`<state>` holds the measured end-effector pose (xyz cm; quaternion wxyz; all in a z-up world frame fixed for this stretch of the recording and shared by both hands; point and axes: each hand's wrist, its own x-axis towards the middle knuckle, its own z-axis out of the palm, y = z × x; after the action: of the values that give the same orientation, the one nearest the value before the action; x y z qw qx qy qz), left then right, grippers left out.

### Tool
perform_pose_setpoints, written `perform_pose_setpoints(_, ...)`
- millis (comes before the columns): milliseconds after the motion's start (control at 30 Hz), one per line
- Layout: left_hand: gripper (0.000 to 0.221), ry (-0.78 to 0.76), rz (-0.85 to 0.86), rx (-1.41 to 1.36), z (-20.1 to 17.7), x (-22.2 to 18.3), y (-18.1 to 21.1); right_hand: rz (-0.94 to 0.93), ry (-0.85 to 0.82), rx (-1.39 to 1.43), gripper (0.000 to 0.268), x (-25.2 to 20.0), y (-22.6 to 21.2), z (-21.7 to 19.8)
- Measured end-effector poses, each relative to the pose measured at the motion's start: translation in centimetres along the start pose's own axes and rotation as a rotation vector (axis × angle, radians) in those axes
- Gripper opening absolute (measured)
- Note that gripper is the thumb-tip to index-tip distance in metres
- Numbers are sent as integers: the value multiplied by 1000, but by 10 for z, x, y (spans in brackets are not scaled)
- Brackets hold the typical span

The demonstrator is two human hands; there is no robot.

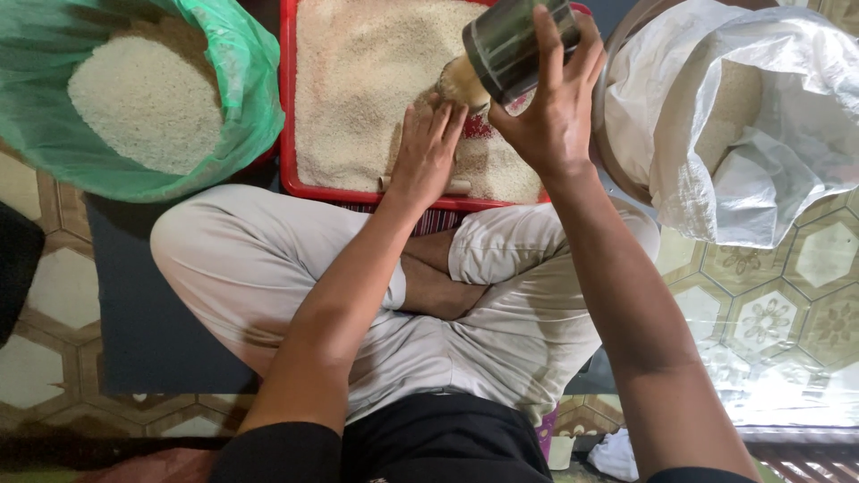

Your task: The person sits cross-legged on the floor in front of a red tray of rice and repeatedly scoops rice with a metal cup, pressing the cup into the rice, then pours the scooped rice into a green plastic bag beside the tray. A smaller metal ring and a white plastic roller rest in the tray and are occasionally moved aside.

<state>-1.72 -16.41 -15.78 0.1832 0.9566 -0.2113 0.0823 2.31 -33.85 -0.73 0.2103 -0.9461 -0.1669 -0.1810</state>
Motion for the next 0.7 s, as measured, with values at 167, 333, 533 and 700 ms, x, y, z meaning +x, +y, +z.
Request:
perform_pose_setpoints(167,35,-324,-63,-49,-34,-2,3,-29,34,-141,116,-13,17,10)
perform_pose_setpoints(333,15,-818,-96,69,-32,-16,4,20,45,-111,127,-38,23,3)
perform_pose_setpoints(533,23,-754,11,164,-3,-29,-4,206,23,24,120,-73,11,-8)
perform_pose_setpoints(700,29,-495,-101,-154,-1,-29,-18,544,17,237,105,-77,5,-11)
